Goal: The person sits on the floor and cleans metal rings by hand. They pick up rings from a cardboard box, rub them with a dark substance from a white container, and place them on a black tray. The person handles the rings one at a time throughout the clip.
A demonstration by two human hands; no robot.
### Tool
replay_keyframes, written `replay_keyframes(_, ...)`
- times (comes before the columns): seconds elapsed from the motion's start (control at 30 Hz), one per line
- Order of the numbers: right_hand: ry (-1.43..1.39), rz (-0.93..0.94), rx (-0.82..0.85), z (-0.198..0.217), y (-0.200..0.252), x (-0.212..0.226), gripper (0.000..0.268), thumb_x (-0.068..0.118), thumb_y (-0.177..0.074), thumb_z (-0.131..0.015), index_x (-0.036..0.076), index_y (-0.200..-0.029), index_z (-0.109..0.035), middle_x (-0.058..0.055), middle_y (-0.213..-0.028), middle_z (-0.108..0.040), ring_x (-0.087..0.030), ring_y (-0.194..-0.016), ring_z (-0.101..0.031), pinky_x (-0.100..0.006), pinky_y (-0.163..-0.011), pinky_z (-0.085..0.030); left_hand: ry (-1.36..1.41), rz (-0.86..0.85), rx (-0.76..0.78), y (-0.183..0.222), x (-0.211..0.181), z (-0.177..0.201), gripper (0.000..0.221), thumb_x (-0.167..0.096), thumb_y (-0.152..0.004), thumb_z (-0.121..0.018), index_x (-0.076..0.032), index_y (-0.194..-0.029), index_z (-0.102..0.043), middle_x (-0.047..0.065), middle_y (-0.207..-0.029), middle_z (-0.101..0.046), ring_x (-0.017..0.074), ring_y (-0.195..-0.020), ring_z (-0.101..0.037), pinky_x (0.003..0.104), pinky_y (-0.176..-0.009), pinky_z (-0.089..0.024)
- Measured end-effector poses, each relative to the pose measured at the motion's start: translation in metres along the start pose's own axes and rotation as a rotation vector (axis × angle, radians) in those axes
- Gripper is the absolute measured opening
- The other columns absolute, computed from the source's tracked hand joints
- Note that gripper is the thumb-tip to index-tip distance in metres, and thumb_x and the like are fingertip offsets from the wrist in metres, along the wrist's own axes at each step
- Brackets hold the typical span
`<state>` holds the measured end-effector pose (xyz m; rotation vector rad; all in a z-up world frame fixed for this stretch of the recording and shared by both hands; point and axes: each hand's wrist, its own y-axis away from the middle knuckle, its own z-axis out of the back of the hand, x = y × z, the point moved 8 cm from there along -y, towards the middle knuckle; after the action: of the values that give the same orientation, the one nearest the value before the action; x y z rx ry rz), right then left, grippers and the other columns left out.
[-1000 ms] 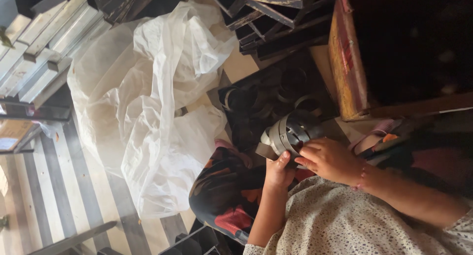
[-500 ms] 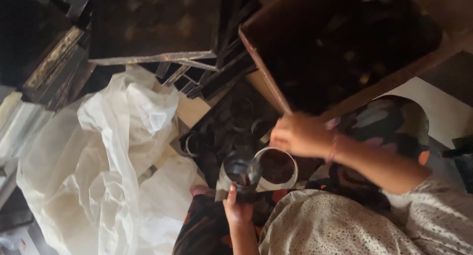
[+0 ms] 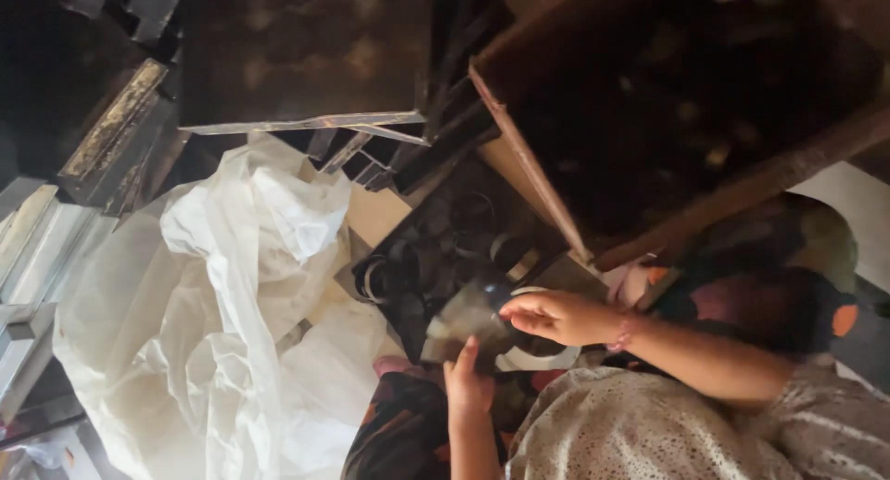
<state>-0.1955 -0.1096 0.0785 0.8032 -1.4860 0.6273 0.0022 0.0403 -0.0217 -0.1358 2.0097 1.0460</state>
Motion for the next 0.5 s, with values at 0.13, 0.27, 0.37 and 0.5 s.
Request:
replay_keyframes(0.13,0.442,-0.469,-0.028,-0.032,-0.007,-0.1,0.052,0.04,-0.114,-0.054,-0.01,-0.106,-0.062,-0.026,-0.1,-0.061,-0.034,-0.085,-0.058,-0.03,-0.077,-0.048,-0.049,0.233,0.145,0.008,0.0,-0.04,0.06,-0.034,-0.091,-0.067,-0.003,-0.14,-0.051,0.014,-0.135,-0.064,0.0283,-0.119,-0.065,0.046,-0.1,-0.052)
replay_keyframes(0.27,-0.411,-0.219,-0.371,-0.033,-0.02,-0.094,0.041,0.047,-0.096,-0.055,0.012,-0.106,-0.073,0.006,-0.103,-0.075,-0.003,-0.099,-0.062,-0.022,-0.091,-0.047,0.042,0.309,0.499,-0.009,0.011,-0.062,0.073,-0.06,-0.094,-0.046,-0.01,-0.147,-0.051,0.003,-0.149,-0.061,0.0215,-0.14,-0.053,0.041,-0.118,-0.038)
replay_keyframes(0.37,-0.532,-0.477,-0.474,-0.035,-0.016,-0.164,0.04,0.046,-0.101,-0.057,0.006,-0.106,-0.061,-0.005,-0.1,-0.052,-0.018,-0.095,-0.042,-0.035,-0.088,-0.032,0.256,0.388,0.623,-0.024,0.007,-0.052,0.078,-0.063,-0.102,-0.041,-0.003,-0.151,-0.044,0.014,-0.152,-0.052,0.0315,-0.143,-0.043,0.043,-0.12,-0.031)
replay_keyframes(0.5,-1.369,-0.033,-0.017,-0.046,-0.017,-0.131,0.037,0.037,-0.104,-0.046,0.005,-0.122,-0.053,-0.004,-0.11,-0.055,-0.018,-0.101,-0.048,-0.035,-0.089,-0.037,0.399,0.226,0.89,0.001,-0.043,-0.081,0.082,-0.066,-0.091,-0.036,-0.007,-0.147,-0.046,0.014,-0.152,-0.052,0.0323,-0.14,-0.044,0.042,-0.114,-0.03)
